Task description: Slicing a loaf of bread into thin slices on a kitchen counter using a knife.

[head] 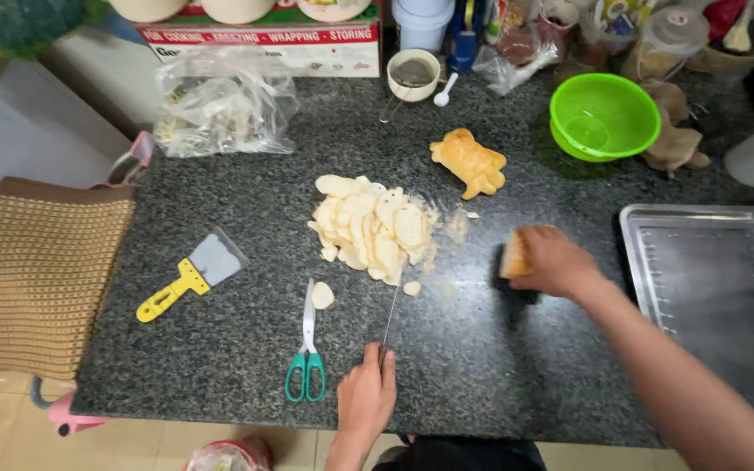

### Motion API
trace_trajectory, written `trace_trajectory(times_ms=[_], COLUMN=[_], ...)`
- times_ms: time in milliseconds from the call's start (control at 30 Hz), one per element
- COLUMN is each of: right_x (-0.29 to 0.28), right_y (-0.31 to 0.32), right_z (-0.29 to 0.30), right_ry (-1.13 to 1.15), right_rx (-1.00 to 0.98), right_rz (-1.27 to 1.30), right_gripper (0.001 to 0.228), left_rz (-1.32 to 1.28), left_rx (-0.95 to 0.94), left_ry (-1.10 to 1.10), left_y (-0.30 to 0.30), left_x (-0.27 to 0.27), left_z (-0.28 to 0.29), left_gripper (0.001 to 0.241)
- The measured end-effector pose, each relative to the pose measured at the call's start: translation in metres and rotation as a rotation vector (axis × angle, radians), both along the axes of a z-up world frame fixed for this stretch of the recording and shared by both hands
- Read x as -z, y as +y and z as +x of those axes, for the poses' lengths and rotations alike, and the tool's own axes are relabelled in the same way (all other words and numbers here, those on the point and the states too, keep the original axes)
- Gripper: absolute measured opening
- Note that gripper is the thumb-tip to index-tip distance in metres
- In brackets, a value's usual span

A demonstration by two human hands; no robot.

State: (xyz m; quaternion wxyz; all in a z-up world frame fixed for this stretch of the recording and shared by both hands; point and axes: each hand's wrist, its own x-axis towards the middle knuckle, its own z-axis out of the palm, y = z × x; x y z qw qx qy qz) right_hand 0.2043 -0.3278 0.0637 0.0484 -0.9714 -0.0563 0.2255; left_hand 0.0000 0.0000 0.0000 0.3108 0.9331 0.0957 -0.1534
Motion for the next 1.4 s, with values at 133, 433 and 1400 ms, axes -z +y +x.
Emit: trace_trajectory(times_ms=[133,433,1400], right_x=[0.051,0.011,-0.009], right_y=[-0.044,0.084,-0.031], right_z=[0.005,0.044,-0.058], right_ry=[-0.067,0.062,-0.009], right_rx=[-0.025,-0.050,0.230], right_rz=[-0.015,0.039,0.135], right_gripper=[0.100,0.112,0.107], left_rz=[-0.034,-0.047,0.068], left_rx=[0.033,0.026,0.327], left_ry=[0.007,0.101,-0.539], left_y=[-0.009,-0.013,-0.010], left_x=[-0.016,-0.032,0.003], left_z=[0.010,0.010,-0.035], left_gripper=[0.028,0.031,0.024])
